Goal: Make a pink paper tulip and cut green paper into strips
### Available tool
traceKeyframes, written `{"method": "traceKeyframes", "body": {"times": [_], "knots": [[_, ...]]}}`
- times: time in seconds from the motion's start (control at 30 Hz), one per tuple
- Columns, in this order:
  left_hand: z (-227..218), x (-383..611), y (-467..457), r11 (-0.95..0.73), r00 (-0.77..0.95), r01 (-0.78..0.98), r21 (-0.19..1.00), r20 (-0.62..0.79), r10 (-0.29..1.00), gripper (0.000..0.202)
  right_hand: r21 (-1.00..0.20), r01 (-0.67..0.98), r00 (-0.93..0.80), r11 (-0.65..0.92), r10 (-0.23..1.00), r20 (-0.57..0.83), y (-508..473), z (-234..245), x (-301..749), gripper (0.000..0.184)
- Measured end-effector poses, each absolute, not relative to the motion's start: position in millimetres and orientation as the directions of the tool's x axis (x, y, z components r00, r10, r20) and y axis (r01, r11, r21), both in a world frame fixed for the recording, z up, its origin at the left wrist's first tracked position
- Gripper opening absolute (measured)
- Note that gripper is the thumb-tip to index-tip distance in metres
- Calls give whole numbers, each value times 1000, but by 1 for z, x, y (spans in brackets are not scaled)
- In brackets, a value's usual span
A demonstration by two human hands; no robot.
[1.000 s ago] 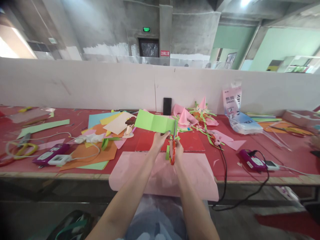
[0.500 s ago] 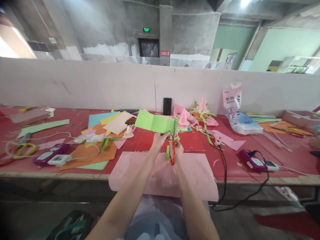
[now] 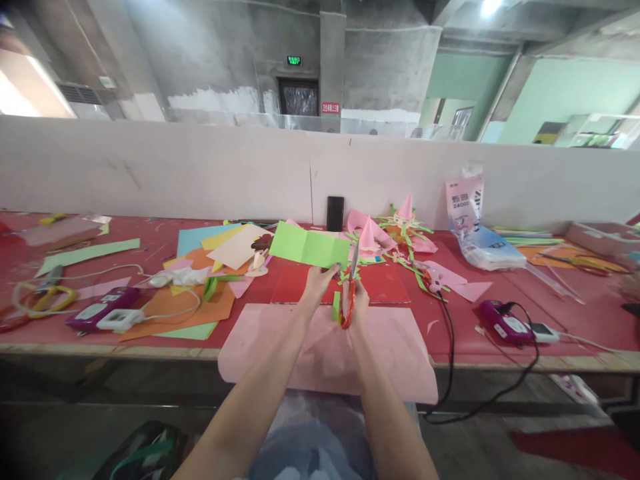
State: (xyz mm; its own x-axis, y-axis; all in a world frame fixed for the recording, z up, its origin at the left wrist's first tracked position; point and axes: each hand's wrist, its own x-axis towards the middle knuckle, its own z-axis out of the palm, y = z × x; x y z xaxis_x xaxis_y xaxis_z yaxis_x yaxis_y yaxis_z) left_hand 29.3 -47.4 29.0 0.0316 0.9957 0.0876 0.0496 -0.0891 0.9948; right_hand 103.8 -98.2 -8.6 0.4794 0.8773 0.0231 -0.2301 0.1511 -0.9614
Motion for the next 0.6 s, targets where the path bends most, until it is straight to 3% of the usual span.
{"method": "traceKeyframes", "body": {"times": [0.23, 0.6], "knots": [[27, 32, -49, -74, 138, -16, 997, 76, 988, 20, -948, -232, 511, 218, 857, 72, -98, -3, 107, 34], [25, 33, -48, -32, 256, -58, 998, 45, 966, 16, -950, -234, 526, 208, 849, 56, -93, -9, 108, 23]]}}
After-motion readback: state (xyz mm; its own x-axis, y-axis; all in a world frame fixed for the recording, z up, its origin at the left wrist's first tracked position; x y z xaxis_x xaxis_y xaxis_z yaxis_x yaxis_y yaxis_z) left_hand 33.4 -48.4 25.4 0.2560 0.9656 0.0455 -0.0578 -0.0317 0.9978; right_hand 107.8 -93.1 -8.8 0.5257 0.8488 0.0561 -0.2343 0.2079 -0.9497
